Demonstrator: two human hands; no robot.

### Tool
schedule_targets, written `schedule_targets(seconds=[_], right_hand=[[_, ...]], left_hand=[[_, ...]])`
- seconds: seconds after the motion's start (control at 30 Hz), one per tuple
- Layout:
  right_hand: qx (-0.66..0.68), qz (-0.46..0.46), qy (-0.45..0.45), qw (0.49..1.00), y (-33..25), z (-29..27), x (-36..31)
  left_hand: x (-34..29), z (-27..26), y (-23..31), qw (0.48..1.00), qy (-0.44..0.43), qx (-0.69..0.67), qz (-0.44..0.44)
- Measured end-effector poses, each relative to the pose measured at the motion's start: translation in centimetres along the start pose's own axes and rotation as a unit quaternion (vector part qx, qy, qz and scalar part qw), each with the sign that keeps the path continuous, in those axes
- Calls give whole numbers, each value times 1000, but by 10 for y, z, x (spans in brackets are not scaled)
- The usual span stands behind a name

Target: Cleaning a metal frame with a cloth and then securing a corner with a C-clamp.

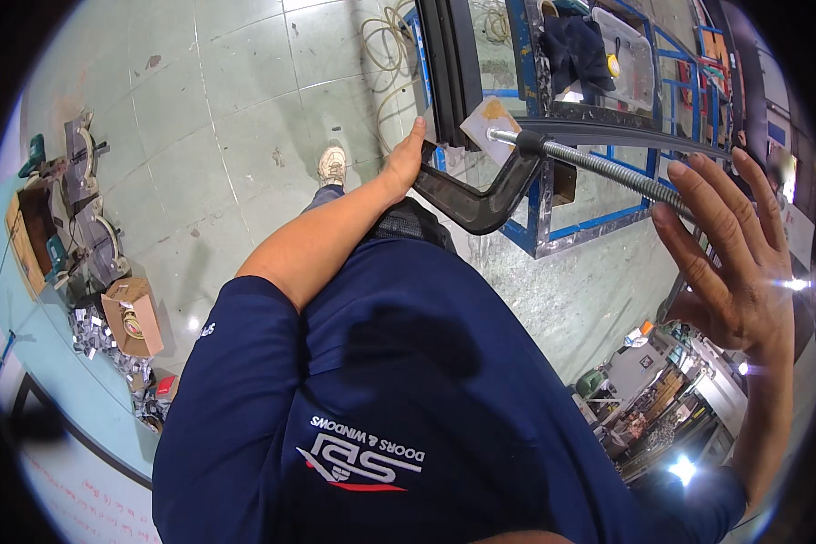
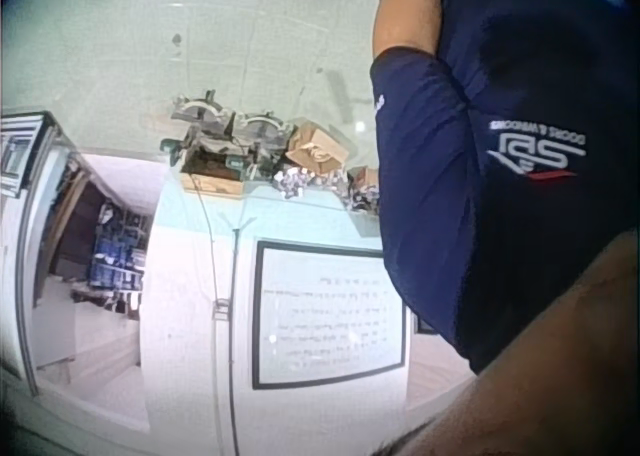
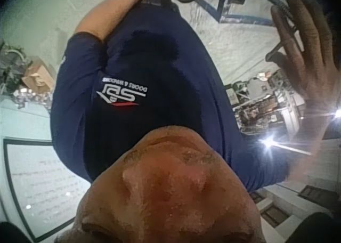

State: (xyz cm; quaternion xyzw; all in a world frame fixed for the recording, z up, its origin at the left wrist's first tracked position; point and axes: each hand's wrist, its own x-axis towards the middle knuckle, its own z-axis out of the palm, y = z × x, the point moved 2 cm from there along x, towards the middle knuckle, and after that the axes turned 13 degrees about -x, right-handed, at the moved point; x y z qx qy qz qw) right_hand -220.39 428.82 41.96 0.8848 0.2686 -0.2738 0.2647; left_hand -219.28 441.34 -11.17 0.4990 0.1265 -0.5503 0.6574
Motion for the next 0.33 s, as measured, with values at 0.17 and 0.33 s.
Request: schedule_targets(seconds=[0.17,0.33], right_hand=[[-65,-18,123,990,-1,26,1],[-82,-13,172,982,-3,26,1]], left_hand=[[-13,11,11,999,-28,-25,22],[-6,15,5,997,-43,-65,5]])
